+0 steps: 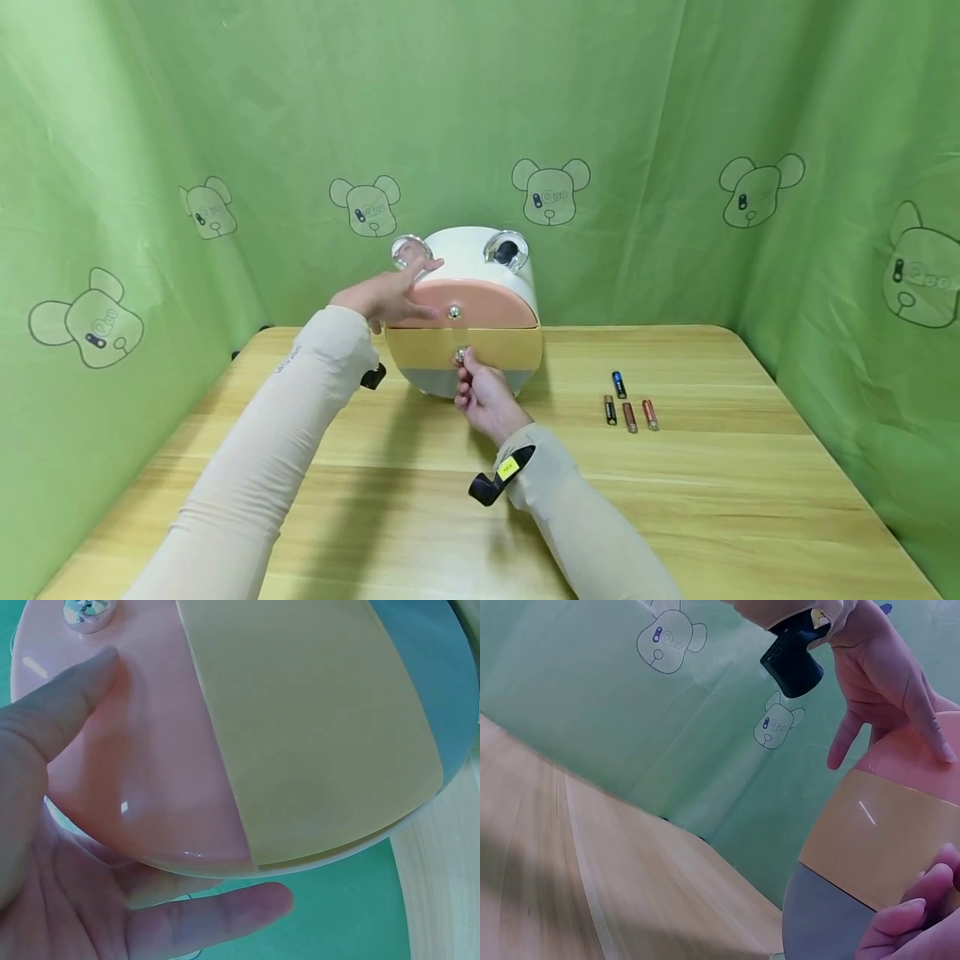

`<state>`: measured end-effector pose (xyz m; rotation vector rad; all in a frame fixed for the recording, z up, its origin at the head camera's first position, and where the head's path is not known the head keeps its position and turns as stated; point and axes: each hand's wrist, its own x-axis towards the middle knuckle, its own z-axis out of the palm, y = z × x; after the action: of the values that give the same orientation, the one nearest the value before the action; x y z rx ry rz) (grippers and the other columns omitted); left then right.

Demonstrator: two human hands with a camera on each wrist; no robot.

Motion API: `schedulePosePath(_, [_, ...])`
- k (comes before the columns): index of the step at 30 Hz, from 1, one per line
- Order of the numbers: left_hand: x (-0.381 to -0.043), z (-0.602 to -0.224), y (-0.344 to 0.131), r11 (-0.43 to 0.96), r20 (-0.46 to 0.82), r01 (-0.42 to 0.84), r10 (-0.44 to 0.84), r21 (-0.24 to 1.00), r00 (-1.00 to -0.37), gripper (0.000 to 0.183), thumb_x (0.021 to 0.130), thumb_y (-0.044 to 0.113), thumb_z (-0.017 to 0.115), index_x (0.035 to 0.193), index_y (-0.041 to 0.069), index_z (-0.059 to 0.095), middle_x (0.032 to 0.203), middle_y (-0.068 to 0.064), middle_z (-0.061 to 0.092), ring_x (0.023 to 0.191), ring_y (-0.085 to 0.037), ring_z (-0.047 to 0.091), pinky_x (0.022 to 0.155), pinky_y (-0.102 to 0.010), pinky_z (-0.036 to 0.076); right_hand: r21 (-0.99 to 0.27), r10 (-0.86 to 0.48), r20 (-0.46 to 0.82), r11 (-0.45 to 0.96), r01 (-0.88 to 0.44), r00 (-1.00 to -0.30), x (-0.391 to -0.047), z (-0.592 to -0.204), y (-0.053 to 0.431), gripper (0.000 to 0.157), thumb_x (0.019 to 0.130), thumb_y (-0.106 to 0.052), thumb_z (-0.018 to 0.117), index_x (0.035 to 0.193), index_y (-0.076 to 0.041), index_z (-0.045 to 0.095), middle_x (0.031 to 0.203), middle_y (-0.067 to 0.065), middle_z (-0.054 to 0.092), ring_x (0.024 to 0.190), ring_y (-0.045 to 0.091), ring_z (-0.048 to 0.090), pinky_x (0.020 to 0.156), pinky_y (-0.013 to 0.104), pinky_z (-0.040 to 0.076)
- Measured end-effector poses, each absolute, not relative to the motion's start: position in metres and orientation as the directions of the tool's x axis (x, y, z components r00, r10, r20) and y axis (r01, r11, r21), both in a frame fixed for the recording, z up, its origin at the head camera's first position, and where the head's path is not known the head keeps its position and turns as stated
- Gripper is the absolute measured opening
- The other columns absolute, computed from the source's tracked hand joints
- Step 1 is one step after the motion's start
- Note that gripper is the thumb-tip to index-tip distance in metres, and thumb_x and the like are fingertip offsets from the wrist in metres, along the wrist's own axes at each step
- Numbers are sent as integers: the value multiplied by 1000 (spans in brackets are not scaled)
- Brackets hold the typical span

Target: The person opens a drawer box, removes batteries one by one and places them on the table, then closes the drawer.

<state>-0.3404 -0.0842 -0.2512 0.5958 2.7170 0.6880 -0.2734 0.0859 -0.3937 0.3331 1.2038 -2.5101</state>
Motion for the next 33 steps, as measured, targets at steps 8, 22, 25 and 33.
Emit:
schedulePosePath(8, [-339,-251,-80,781,-123,318,446,537,-887,114,73,11,84,154,39,10,124,-15,57,106,-29,58,103,-51,39,-659,-189,-396,-623,421,-899,-277,-402,96,24,101,-31,51,88,-16,64,67,-9,48,53,5,35,49,16,28])
schedulePosePath(22, [-339,-260,-83,822,-35,359,416,442,-909,123,64,1,87,154,41,13,121,-17,60,100,-29,61,94,-49,48,-640,-222,-511,-546,541,-830,-273,-435,92,17,99,-24,50,88,-13,54,62,-8,48,50,3,37,48,15,28])
schedulePosePath(25, [-340,-262,-82,817,-14,376,425,438,-905,124,63,-2,86,154,41,14,122,-18,59,99,-29,62,92,-48,49,-644,-234,-504,-539,543,-831,-273,-439,90,18,100,-24,49,88,-13,58,62,-8,50,50,2,39,48,15,29])
schedulePosePath(33, [-338,-267,-79,819,-7,344,391,460,-920,122,65,-5,83,152,46,15,119,-16,61,101,-31,61,98,-53,44,-640,-249,-478,-558,528,-842,-274,-444,87,25,100,-25,46,86,-9,58,64,-8,50,51,3,38,48,15,29])
